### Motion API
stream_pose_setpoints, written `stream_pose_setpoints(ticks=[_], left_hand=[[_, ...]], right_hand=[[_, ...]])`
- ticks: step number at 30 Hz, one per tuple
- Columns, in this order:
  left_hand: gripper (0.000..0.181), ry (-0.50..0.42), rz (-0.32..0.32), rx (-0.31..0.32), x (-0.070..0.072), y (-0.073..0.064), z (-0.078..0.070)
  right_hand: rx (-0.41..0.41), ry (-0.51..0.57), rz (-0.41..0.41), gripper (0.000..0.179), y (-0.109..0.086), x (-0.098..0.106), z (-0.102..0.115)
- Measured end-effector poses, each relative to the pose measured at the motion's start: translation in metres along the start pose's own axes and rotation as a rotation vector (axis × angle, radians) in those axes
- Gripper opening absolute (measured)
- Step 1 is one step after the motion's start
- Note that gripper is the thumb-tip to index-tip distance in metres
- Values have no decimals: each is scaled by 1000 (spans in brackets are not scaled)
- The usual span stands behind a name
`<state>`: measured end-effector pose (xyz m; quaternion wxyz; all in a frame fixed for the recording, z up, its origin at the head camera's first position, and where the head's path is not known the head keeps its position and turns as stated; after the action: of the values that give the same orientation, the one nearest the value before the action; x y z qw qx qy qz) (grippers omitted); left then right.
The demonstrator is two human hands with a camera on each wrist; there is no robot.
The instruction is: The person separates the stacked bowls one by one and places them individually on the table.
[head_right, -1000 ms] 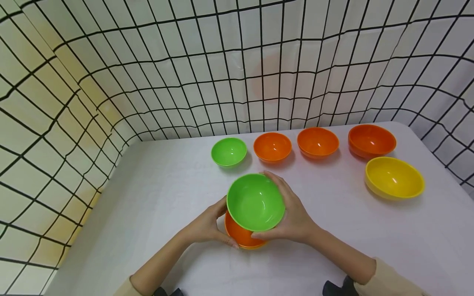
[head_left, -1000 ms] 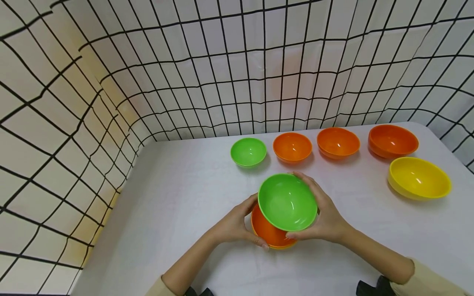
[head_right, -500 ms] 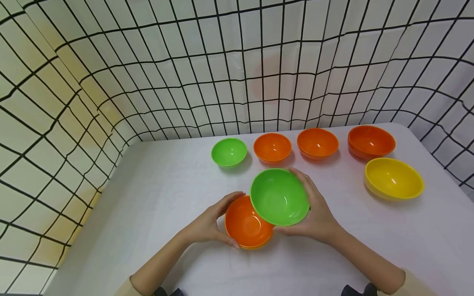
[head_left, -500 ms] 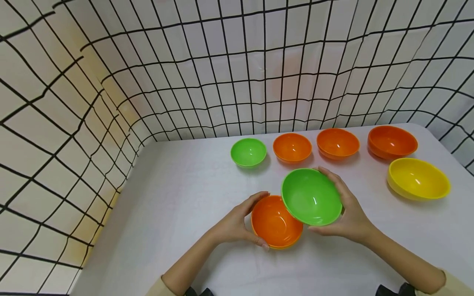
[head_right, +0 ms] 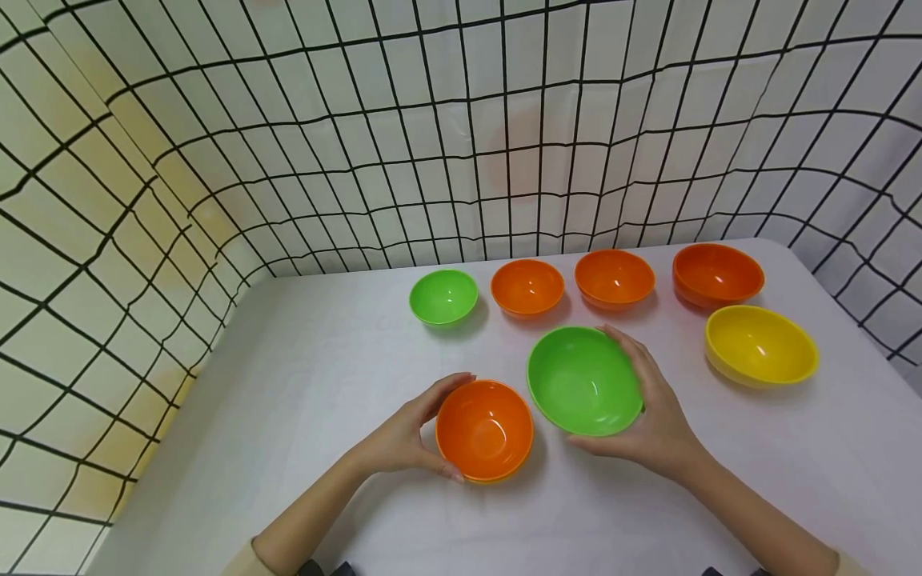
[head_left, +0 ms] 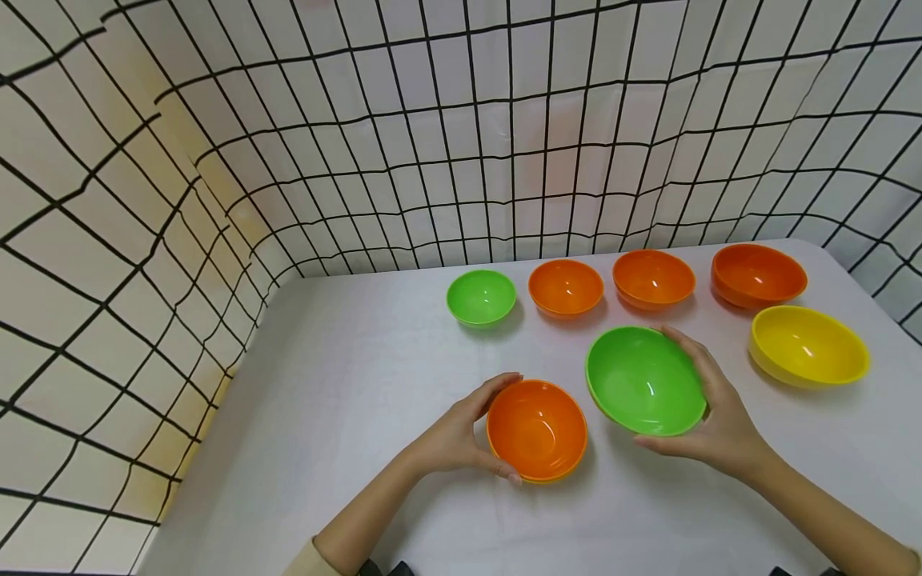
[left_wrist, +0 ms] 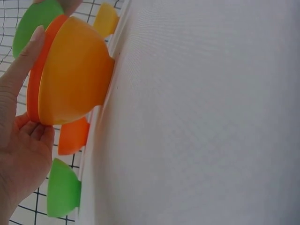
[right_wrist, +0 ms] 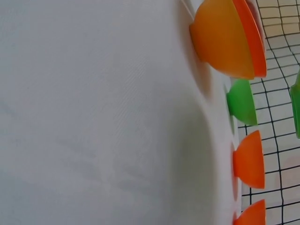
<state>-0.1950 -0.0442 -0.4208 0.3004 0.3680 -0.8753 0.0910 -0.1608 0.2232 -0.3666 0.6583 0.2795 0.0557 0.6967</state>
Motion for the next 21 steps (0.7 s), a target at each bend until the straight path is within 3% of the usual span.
stream_pose_setpoints(ticks=[21], left_hand=[[111,40,2,-17,-1,0,3]], right_hand=[[-96,-100,-90,119,-6,28,-42]])
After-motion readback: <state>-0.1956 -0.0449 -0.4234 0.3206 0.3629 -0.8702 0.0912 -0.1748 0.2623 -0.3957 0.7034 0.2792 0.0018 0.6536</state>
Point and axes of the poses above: each hand's wrist, its own y-axis towards the middle knuckle, its own x-axis out of the back of the hand, z = x × y, the point moved 6 cm from there along y, towards the middle knuckle, and after that the axes turned 11 degrees about y, right-handed, at the moved point
